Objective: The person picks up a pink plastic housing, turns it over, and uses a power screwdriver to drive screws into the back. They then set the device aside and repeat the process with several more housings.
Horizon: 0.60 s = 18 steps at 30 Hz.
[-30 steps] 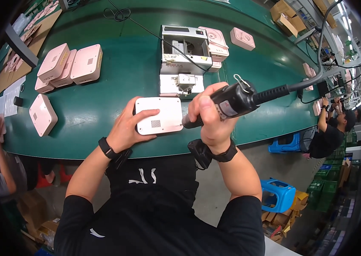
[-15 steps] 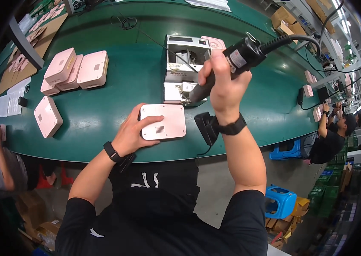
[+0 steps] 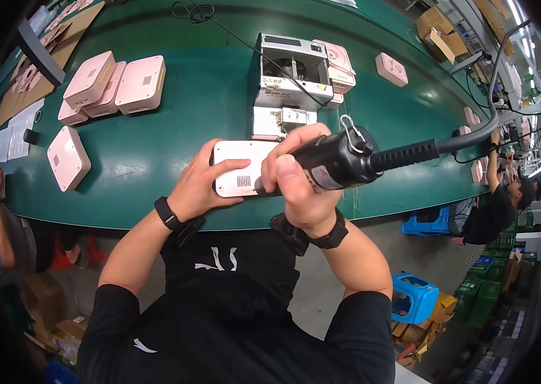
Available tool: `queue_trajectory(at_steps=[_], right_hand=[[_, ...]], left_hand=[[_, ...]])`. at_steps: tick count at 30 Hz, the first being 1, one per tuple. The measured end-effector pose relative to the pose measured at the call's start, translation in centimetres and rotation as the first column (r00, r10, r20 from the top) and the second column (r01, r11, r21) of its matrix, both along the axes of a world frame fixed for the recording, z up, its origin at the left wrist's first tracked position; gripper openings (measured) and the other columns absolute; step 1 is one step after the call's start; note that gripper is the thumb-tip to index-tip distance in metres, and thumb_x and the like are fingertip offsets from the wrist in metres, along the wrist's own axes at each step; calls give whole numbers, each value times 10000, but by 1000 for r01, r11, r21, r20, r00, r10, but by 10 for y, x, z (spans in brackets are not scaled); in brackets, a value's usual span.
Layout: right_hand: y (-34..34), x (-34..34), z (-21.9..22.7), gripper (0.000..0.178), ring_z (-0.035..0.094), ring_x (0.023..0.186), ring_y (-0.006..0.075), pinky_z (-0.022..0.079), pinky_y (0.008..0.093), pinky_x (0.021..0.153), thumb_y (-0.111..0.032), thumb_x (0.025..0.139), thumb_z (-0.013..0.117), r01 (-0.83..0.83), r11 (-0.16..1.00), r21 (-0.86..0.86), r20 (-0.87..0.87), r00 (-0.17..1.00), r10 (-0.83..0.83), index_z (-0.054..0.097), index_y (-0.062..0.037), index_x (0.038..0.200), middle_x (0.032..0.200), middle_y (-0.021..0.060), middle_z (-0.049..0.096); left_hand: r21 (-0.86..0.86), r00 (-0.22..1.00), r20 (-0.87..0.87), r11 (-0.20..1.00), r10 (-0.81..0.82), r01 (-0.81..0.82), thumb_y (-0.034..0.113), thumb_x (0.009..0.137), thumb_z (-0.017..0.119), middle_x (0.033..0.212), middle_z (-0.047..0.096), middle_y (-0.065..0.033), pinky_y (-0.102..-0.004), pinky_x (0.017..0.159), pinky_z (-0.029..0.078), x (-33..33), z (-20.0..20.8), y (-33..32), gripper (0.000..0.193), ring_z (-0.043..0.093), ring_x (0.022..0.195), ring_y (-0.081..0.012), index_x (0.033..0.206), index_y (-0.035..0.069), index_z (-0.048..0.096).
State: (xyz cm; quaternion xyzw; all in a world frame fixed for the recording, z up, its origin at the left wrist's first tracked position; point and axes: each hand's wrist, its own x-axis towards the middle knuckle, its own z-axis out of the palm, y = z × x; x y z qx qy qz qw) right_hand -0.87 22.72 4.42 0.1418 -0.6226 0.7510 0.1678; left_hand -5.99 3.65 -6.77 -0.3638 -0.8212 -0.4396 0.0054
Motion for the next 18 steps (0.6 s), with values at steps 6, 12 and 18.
queue_trajectory(at_steps=[6,12,18], right_hand=[[-3,2,-6,351,459,513,164,434,327,506,-334,915,617,-18,1000,-17,24,1000,19,424,-49,982,669,100,507],[-5,3,-6,363,461,514,165,434,331,506,-334,901,636,-10,1000,-5,29,1000,10,431,-50,995,676,93,510],[23,-24,21,256,484,513,174,435,348,509,-266,932,575,103,994,-46,-124,986,-108,464,-51,1016,662,79,513]], left_hand=[[-2,1000,20,1000,2,-2,203,616,893,1337,436,-176,-441,992,492,-2,1,0,681,521,1202,-388,1246,272,644],[-10,1000,30,1000,0,0,202,614,894,1340,434,-176,-441,994,492,-1,2,-1,681,517,1209,-387,1245,276,647],[-36,1000,22,999,21,-20,203,618,890,1349,427,-178,-443,997,489,2,3,-3,683,514,1210,-388,1250,280,643]])
